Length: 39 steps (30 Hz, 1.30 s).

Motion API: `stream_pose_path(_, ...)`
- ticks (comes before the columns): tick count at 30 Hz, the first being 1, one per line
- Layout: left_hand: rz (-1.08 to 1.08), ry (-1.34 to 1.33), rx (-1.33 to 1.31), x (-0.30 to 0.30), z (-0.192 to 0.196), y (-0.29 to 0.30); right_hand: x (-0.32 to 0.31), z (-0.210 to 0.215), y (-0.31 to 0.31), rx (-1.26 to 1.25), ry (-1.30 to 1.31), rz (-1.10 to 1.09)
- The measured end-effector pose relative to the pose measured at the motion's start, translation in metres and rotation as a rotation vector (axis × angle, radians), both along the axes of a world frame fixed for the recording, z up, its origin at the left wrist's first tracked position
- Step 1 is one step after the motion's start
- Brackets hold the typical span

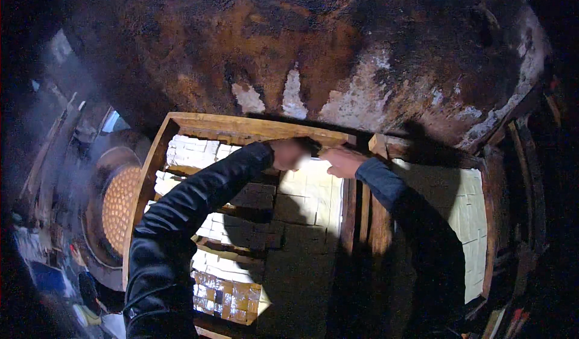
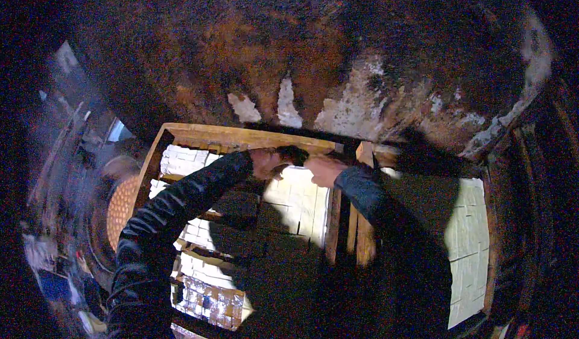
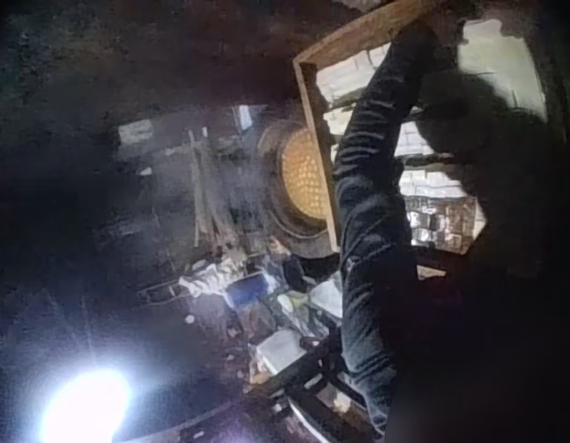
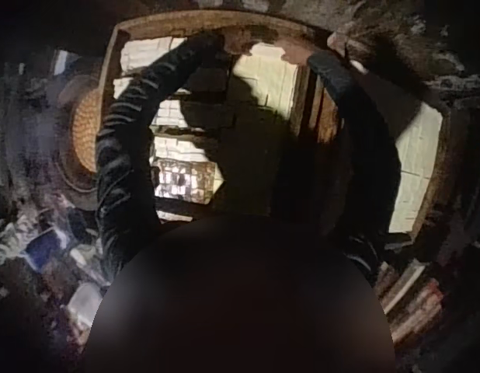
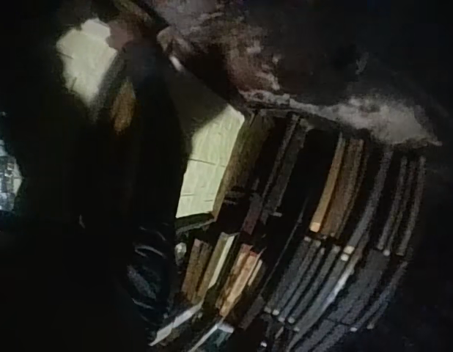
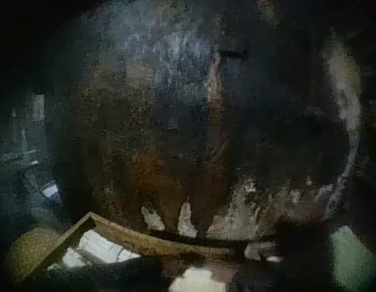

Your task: The person arranges blocks of tofu in a wooden tray and then uses a stick to stir tofu cubes frying in a large pot of oil.

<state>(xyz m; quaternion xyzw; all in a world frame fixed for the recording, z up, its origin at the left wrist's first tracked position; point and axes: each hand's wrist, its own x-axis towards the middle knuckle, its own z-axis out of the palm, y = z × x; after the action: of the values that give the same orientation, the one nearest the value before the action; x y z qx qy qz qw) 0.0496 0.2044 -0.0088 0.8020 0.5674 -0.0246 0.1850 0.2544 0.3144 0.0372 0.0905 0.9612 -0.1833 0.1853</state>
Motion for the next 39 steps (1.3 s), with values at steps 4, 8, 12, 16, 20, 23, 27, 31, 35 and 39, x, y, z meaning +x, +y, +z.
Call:
stream_pose_path(4,-0.046,-0.231,-0.072,0.002,0.01,0.004,0.011,-0.01,0.011,-0.079,0.107,-0.013)
stream_pose_path(8,0.024,-0.287,0.252,-0.027,-0.053,0.004,-0.008,-0.011,0.001,-0.039,0.099,-0.119)
stream_pose_path(12,0.329,-0.829,0.168,-0.003,-0.086,-0.009,0.005,-0.046,-0.014,0.029,0.116,-0.138)
stream_pose_path(16,0.141,-0.464,0.31,0.023,-0.007,-0.022,0.023,-0.024,-0.021,0.04,0.159,-0.087)
stream_pose_path(20,-0.123,-0.21,0.445,0.009,0.007,-0.016,-0.003,0.01,-0.017,-0.051,-0.064,-0.081)
stream_pose_path(23,-0.079,-0.34,0.159,0.015,0.0,0.004,-0.004,-0.016,0.015,-0.181,-0.019,-0.058)
stream_pose_path(27,-0.056,-0.398,0.089,0.011,-0.028,0.018,-0.025,-0.017,0.027,-0.227,-0.153,0.001)
stream_pose_path(31,-0.082,-0.472,0.078,0.009,-0.034,0.014,-0.021,-0.011,0.021,-0.235,-0.13,-0.008)
stream_pose_path(35,0.046,-0.267,0.051,0.027,0.01,-0.008,-0.006,-0.007,0.012,-0.129,-0.074,-0.01)
stream_pose_path(39,0.106,-0.07,0.359,0.044,0.007,-0.038,0.003,0.009,-0.001,0.036,-0.008,0.151)
